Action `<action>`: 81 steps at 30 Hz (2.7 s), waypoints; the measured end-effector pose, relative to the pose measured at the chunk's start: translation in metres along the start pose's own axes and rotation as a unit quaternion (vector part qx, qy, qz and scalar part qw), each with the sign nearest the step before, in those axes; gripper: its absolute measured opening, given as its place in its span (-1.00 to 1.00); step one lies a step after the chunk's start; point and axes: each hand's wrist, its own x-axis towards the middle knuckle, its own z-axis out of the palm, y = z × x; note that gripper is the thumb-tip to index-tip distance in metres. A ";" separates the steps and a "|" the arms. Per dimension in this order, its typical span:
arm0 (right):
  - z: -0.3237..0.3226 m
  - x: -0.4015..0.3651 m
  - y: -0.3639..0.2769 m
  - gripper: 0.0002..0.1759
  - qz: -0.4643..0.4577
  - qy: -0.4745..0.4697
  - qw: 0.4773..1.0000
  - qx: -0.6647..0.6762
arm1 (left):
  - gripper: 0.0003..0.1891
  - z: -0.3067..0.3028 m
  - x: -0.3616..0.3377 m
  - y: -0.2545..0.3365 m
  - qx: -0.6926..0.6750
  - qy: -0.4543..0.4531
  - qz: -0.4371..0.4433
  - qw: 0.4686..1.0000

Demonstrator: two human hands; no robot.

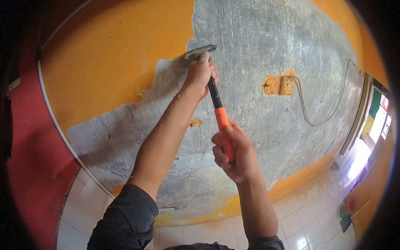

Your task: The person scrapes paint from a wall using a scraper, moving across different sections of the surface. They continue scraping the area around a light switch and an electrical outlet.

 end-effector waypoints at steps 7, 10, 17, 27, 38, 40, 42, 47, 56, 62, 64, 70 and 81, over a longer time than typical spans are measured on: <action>0.041 0.008 -0.026 -0.57 -0.049 0.026 0.994 -0.098 | -0.68 0.014 0.020 0.024 -0.043 0.024 0.003 0.999; 0.047 -0.003 -0.012 -0.59 -0.038 0.075 0.990 -0.118 | -0.66 0.012 0.000 0.016 -0.017 0.057 -0.028 0.998; 0.058 0.010 -0.021 -0.64 -0.042 0.075 0.988 -0.130 | -0.66 0.018 0.022 0.029 -0.053 0.060 0.006 0.997; 0.070 0.023 -0.041 -0.66 -0.053 0.017 0.992 -0.113 | -0.67 0.022 0.038 0.050 0.063 0.067 0.003 0.996; 0.070 0.059 -0.040 -0.72 -0.081 -0.008 0.993 -0.084 | -0.63 0.026 0.115 0.072 0.299 0.017 0.073 0.951; 0.069 0.050 -0.044 -0.75 -0.083 -0.025 0.992 -0.091 | -0.72 0.025 0.131 0.061 0.334 0.055 0.068 0.938; 0.064 0.024 -0.034 -0.72 -0.058 0.026 0.995 -0.082 | -0.76 -0.007 0.138 0.012 0.396 0.020 0.200 0.896; 0.061 0.013 -0.019 -0.65 -0.053 0.062 0.991 -0.110 | -0.64 0.008 0.054 0.016 0.184 0.029 0.077 0.979; 0.094 0.031 -0.040 -0.74 -0.087 0.062 0.982 -0.153 | -0.73 0.025 0.070 0.063 0.202 0.000 0.070 0.977; 0.085 0.024 -0.027 -0.72 -0.059 0.058 0.985 -0.150 | -0.67 0.012 0.061 0.056 0.163 -0.010 0.078 0.983; 0.105 0.044 -0.045 -0.70 -0.114 0.070 0.978 -0.157 | -0.76 0.040 0.064 0.085 0.142 -0.007 0.073 0.987; 0.081 0.017 -0.035 -0.60 -0.065 0.046 0.982 -0.171 | -0.72 0.026 0.027 0.053 0.048 0.051 0.062 0.996; 0.115 0.040 -0.061 -0.86 -0.082 0.059 0.978 -0.182 | -0.87 0.036 0.079 0.088 0.085 0.007 0.068 0.994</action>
